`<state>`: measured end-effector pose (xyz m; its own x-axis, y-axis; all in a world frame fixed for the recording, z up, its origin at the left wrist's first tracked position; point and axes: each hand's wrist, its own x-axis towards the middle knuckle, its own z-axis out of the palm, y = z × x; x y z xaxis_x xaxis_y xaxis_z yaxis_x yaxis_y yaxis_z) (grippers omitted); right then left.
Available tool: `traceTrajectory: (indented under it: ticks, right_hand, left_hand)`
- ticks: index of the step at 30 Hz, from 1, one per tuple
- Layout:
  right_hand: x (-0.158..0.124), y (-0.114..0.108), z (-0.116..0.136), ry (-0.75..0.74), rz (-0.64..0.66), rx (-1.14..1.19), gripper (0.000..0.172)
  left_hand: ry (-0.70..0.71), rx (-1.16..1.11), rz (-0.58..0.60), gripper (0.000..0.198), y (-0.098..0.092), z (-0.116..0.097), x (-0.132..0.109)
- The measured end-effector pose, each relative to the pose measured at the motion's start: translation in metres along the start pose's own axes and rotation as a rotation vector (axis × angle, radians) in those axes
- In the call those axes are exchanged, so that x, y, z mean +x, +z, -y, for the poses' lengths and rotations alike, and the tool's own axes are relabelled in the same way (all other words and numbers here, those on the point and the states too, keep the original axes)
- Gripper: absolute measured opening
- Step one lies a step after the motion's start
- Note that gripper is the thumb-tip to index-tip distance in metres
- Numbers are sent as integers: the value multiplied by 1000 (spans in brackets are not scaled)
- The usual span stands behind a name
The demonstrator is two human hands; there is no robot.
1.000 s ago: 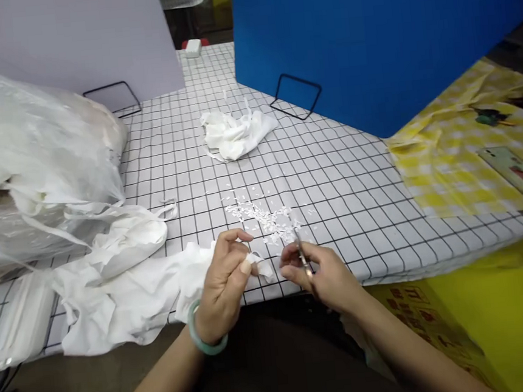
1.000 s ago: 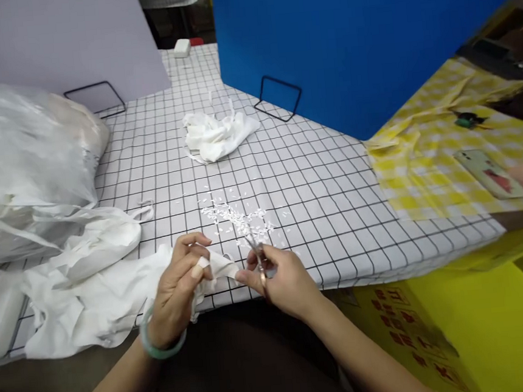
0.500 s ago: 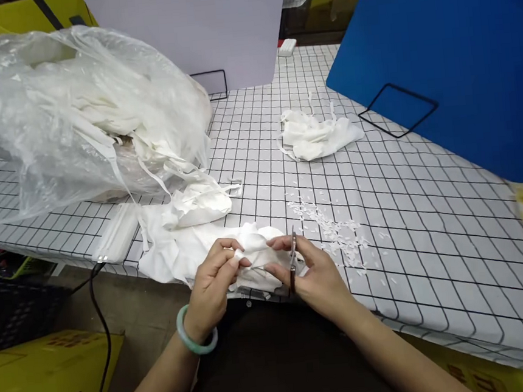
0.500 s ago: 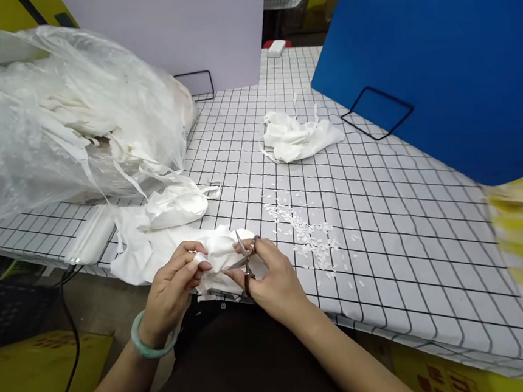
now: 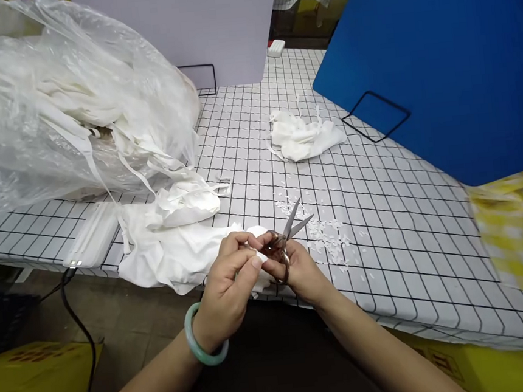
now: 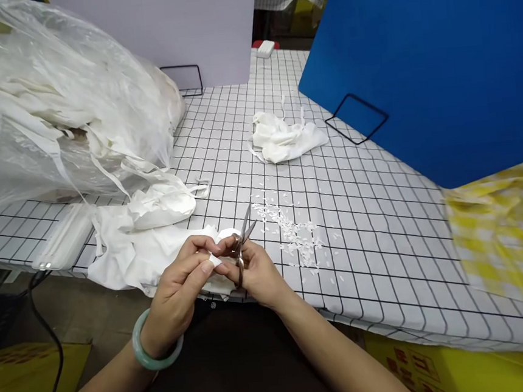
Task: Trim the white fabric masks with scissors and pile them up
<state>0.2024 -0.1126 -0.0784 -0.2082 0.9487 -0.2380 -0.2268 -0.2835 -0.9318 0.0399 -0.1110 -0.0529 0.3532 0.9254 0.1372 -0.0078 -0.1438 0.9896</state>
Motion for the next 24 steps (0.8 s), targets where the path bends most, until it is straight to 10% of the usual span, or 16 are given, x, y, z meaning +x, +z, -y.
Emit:
traceTrajectory:
  ticks: [10, 24]
  right_hand:
    - [-30, -14, 15, -106, 90, -742, 55]
    - [-46, -25, 44, -210, 102, -1003, 54]
  left_hand:
    - [145, 33, -32, 26, 5, -5, 1]
    - [194, 223, 152, 24, 6, -9, 0]
